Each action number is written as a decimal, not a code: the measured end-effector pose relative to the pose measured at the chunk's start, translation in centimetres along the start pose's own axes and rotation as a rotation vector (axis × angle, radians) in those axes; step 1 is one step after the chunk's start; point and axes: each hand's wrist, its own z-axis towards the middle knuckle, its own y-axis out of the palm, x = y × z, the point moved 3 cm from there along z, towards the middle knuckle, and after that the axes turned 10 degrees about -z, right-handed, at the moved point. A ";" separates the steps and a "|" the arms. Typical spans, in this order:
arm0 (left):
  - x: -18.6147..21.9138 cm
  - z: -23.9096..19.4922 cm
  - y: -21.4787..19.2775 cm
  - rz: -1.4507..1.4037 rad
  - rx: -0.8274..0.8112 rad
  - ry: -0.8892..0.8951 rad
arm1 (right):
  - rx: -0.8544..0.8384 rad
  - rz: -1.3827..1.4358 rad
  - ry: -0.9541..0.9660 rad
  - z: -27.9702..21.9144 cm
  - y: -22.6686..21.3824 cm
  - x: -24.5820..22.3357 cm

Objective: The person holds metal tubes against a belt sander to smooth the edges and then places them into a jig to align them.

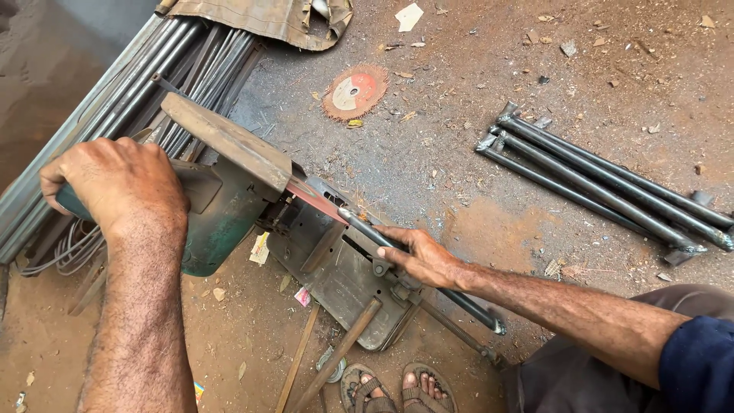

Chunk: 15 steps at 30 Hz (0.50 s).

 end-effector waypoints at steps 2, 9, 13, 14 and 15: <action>-0.1 -0.2 -0.4 -0.048 -0.028 0.006 | -0.089 0.074 0.206 0.5 -0.7 -1.1; -0.1 -0.2 -0.4 -0.045 0.017 0.021 | -0.195 0.241 0.356 1.0 -0.5 0.4; -0.3 -0.3 -0.9 -0.069 -0.048 0.025 | -0.201 0.152 0.444 0.3 -0.8 -2.8; -0.3 -0.3 -0.8 -0.090 -0.057 0.029 | -0.196 0.079 0.428 0.1 -0.7 -2.9; -0.3 -0.3 -0.7 -0.111 -0.066 0.034 | -0.192 0.007 0.412 0.0 -0.7 -3.0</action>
